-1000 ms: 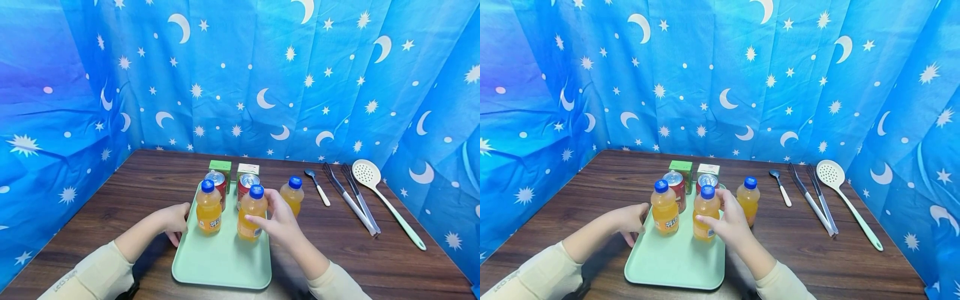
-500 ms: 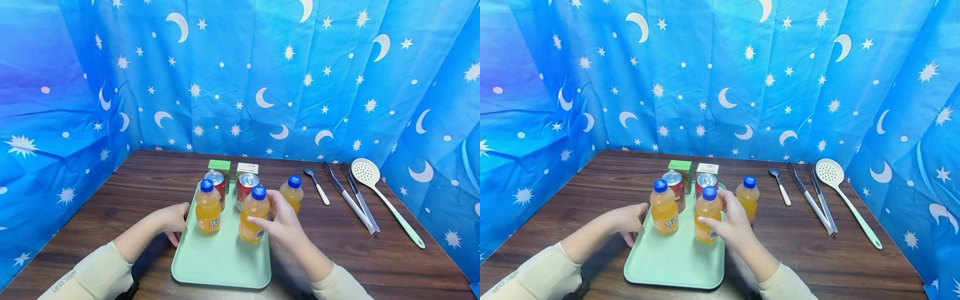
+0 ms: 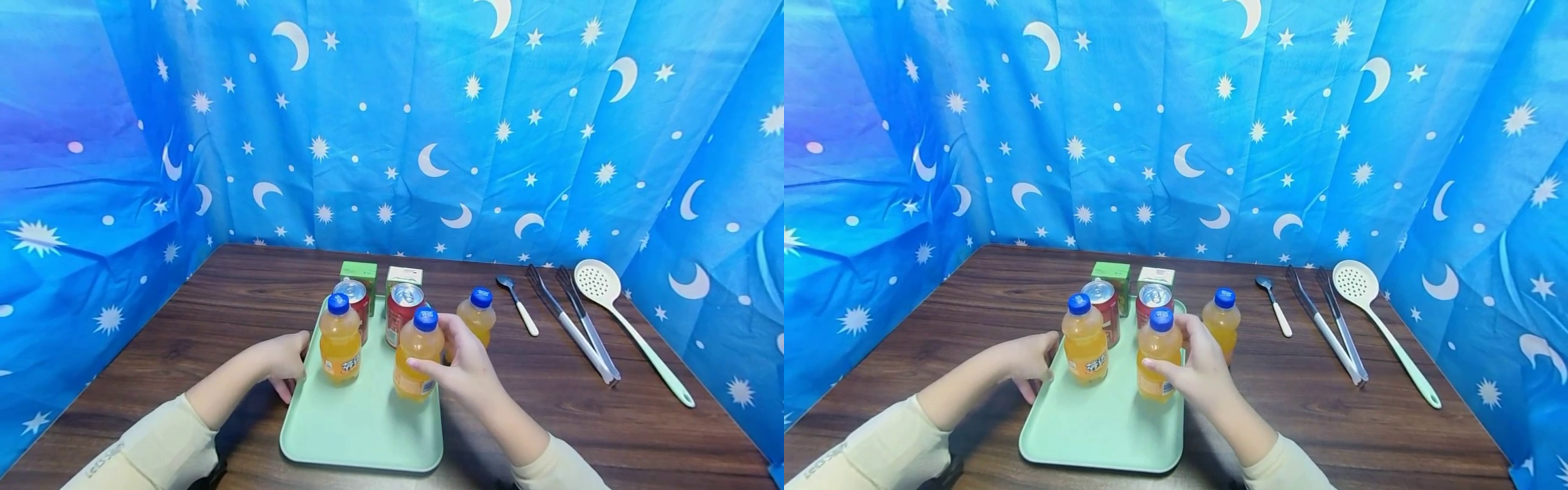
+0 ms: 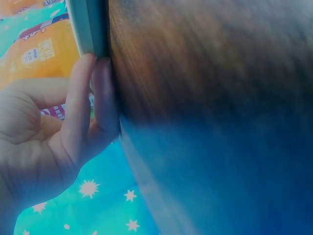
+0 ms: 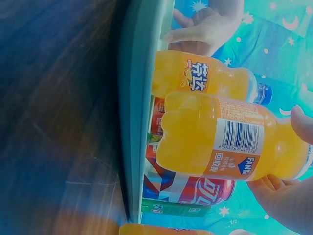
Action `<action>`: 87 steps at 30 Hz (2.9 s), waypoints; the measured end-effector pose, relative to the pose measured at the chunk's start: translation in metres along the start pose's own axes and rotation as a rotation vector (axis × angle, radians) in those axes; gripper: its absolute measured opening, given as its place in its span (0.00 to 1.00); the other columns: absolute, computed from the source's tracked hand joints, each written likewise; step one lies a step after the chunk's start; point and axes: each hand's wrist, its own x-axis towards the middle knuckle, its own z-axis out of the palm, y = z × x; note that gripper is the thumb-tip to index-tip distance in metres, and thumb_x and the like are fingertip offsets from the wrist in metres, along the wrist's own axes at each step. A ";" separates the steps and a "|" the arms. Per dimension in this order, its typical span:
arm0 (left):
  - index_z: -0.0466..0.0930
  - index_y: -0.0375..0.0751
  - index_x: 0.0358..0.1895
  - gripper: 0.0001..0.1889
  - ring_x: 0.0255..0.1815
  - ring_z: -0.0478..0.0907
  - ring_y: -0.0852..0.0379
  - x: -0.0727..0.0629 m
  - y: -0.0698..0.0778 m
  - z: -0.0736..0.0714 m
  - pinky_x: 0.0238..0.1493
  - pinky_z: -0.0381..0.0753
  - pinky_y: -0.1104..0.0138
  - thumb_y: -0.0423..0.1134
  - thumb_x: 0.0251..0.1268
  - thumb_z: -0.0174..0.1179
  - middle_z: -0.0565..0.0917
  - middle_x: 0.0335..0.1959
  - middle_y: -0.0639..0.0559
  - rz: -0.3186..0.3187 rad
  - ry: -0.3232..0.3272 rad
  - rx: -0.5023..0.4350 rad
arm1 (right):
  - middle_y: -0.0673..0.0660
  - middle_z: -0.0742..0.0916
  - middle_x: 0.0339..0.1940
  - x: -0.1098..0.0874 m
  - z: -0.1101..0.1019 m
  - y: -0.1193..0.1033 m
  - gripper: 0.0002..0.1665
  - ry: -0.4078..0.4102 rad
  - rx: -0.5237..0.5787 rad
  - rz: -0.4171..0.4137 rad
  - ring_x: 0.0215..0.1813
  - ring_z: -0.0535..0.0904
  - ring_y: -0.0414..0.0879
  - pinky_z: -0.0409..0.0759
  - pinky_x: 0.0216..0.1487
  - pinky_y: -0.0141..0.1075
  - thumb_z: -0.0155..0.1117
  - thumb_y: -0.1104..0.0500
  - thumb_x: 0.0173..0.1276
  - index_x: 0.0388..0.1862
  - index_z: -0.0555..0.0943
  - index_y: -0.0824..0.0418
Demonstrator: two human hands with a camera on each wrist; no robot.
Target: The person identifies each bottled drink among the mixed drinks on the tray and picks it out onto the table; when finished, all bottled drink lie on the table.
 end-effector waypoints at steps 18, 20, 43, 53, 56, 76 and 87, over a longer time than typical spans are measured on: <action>0.62 0.34 0.44 0.22 0.22 0.79 0.46 0.002 -0.003 0.002 0.19 0.84 0.58 0.15 0.46 0.56 0.73 0.33 0.39 0.002 0.005 -0.005 | 0.57 0.81 0.50 -0.005 -0.005 0.001 0.33 -0.012 0.008 -0.010 0.53 0.78 0.51 0.77 0.55 0.47 0.73 0.67 0.51 0.55 0.70 0.63; 0.62 0.33 0.44 0.22 0.22 0.79 0.45 0.002 -0.002 0.002 0.19 0.84 0.58 0.15 0.46 0.56 0.73 0.33 0.39 0.004 0.005 -0.007 | 0.57 0.81 0.50 -0.005 -0.006 0.001 0.32 -0.013 0.007 -0.013 0.52 0.79 0.51 0.78 0.54 0.47 0.73 0.67 0.51 0.54 0.70 0.63; 0.62 0.33 0.45 0.22 0.21 0.79 0.46 0.001 -0.001 0.001 0.18 0.83 0.59 0.15 0.47 0.56 0.73 0.33 0.40 0.009 -0.002 0.005 | 0.58 0.80 0.51 -0.011 -0.012 -0.005 0.32 0.004 -0.002 0.077 0.54 0.78 0.53 0.77 0.55 0.48 0.73 0.68 0.51 0.55 0.70 0.62; 0.62 0.33 0.45 0.22 0.20 0.79 0.45 0.001 -0.001 0.001 0.18 0.83 0.58 0.15 0.46 0.54 0.74 0.33 0.40 0.013 -0.009 0.003 | 0.58 0.81 0.50 -0.014 -0.014 -0.004 0.32 0.029 -0.050 0.069 0.52 0.79 0.51 0.79 0.53 0.43 0.74 0.67 0.50 0.54 0.71 0.63; 0.62 0.33 0.45 0.22 0.20 0.79 0.45 0.001 -0.001 0.001 0.18 0.83 0.58 0.15 0.45 0.55 0.73 0.33 0.40 0.013 -0.013 0.002 | 0.57 0.82 0.49 -0.014 -0.015 -0.003 0.32 0.037 -0.066 0.062 0.51 0.79 0.50 0.80 0.52 0.43 0.74 0.66 0.50 0.54 0.71 0.62; 0.62 0.33 0.45 0.23 0.21 0.79 0.45 0.000 -0.001 0.002 0.18 0.83 0.58 0.16 0.45 0.56 0.73 0.33 0.40 0.009 -0.007 0.000 | 0.57 0.83 0.47 -0.019 -0.022 -0.002 0.31 0.045 -0.069 0.063 0.47 0.80 0.49 0.82 0.47 0.39 0.74 0.66 0.50 0.53 0.71 0.62; 0.62 0.34 0.44 0.23 0.21 0.79 0.45 0.002 -0.003 0.001 0.19 0.83 0.58 0.16 0.44 0.58 0.73 0.33 0.39 0.015 -0.008 -0.014 | 0.58 0.82 0.48 -0.021 -0.026 0.000 0.32 0.070 -0.093 0.060 0.47 0.80 0.49 0.81 0.49 0.41 0.75 0.67 0.49 0.53 0.72 0.62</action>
